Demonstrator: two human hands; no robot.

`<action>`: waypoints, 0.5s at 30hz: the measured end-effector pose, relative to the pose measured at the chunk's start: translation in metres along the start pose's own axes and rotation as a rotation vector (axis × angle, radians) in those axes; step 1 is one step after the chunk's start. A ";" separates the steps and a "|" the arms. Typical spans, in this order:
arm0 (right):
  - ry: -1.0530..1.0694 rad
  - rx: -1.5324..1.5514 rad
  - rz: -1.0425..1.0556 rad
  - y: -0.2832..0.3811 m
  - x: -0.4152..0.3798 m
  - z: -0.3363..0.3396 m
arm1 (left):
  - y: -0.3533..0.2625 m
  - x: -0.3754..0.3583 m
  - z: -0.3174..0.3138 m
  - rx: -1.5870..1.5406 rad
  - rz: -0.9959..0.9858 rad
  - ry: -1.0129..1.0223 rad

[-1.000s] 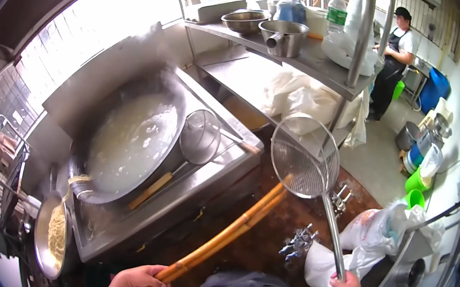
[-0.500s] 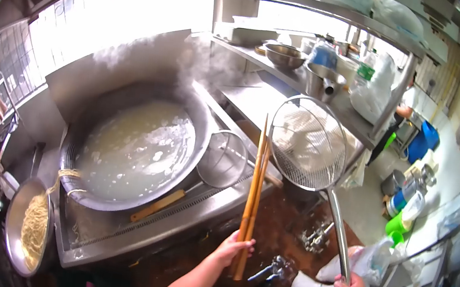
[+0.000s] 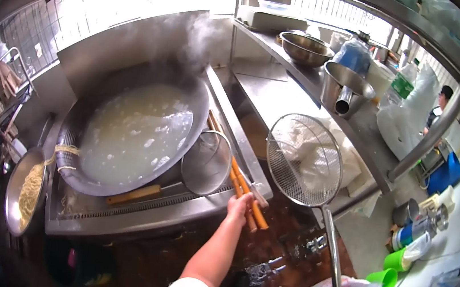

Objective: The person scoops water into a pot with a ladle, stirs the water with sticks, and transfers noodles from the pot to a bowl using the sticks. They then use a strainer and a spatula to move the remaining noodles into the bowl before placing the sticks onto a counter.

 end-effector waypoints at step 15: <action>0.292 0.222 0.096 0.017 0.116 -0.076 | -0.028 -0.140 0.074 1.472 -0.341 -0.155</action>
Point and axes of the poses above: each hand's wrist, its own x-axis towards the middle knuckle, its own z-axis out of the back of the hand, y = z × x, the point moved 10 cm from there along x, towards the middle knuckle, and after that the axes turned 14 degrees about x, right-handed, at the moved point
